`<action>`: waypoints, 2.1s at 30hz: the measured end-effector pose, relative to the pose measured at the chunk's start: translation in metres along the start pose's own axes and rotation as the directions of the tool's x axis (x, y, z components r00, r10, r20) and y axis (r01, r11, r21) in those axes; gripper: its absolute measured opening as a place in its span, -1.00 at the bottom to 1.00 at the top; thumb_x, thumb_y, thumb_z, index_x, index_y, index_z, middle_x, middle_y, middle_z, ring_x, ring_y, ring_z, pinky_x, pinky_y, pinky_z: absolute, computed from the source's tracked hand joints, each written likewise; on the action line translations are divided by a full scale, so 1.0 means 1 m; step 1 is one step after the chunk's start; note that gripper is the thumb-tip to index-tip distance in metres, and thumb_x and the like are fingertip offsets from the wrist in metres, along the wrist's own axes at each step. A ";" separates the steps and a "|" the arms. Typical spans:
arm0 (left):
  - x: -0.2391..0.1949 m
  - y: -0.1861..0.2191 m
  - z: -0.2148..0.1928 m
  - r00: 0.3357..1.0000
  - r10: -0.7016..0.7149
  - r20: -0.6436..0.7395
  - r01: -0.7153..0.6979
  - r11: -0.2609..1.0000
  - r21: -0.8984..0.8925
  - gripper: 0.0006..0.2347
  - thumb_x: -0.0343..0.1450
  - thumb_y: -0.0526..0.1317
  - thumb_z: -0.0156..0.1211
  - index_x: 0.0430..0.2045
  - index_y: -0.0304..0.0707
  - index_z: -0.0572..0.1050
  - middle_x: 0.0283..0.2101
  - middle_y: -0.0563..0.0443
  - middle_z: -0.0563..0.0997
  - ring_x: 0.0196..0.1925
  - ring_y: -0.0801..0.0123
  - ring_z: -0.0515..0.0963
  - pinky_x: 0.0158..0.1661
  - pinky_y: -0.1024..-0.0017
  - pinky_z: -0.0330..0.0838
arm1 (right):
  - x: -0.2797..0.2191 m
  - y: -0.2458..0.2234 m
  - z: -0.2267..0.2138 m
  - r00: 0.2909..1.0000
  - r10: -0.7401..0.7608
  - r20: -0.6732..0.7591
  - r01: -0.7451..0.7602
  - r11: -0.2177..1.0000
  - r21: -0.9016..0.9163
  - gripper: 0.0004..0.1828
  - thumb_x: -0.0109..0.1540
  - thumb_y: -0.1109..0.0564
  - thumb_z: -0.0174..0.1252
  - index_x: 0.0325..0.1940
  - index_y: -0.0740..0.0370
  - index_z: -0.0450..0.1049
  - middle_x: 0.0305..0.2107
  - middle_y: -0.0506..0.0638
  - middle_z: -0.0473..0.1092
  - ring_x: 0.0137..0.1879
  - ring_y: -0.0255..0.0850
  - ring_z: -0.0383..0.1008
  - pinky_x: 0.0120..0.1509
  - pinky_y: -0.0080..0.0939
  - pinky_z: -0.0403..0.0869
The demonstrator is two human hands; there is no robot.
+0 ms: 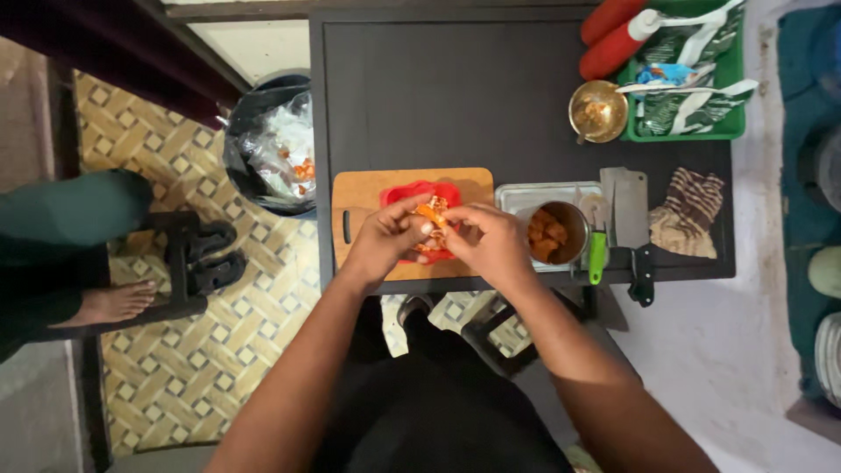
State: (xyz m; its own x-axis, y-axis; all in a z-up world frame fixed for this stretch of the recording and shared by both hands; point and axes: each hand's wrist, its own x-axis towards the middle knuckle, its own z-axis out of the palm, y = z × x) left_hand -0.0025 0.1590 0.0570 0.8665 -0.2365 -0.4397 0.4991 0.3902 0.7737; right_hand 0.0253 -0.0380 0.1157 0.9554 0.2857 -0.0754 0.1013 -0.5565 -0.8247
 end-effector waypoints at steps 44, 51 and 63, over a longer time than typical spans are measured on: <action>0.007 -0.051 -0.040 0.959 0.145 -0.242 -0.104 0.979 0.175 -0.74 0.46 -0.35 0.25 0.03 -0.33 0.51 -0.23 0.07 0.65 -0.26 0.55 0.62 -0.30 0.56 0.56 | 0.024 0.021 0.042 0.978 -0.176 0.111 0.195 0.963 -0.185 -0.74 0.20 0.25 0.17 -0.04 0.22 0.60 -0.18 0.10 0.55 -0.13 0.00 0.59 -0.07 -0.07 0.55; 0.007 -0.044 -0.036 0.963 0.174 -0.204 -0.063 0.885 0.462 -0.77 0.42 -0.35 0.32 -0.05 -0.37 0.61 -0.37 0.00 0.69 -0.42 0.52 0.58 -0.39 0.55 0.50 | 0.025 0.003 0.036 0.968 -0.175 0.178 0.215 0.946 -0.241 -0.72 0.13 0.13 0.34 -0.08 0.18 0.62 -0.28 0.04 0.55 -0.22 -0.04 0.59 -0.19 -0.09 0.54; 0.011 -0.042 -0.038 0.944 0.183 -0.274 -0.146 0.978 0.149 -0.78 0.45 -0.34 0.25 -0.03 -0.36 0.56 -0.32 0.03 0.66 -0.33 0.56 0.63 -0.32 0.54 0.59 | 0.023 0.027 0.046 0.983 0.129 0.131 -0.127 0.992 -0.026 -0.80 0.08 0.21 0.37 -0.23 0.24 0.56 -0.43 0.00 0.53 -0.31 -0.28 0.55 -0.15 -0.27 0.52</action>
State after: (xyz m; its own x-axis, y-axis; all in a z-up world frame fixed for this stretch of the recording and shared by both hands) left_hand -0.0137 0.1741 0.0020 0.9125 0.0919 -0.3987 0.3597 0.2838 0.8888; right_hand 0.0371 -0.0103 0.0662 0.9159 0.3107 -0.2541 -0.0140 -0.6080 -0.7938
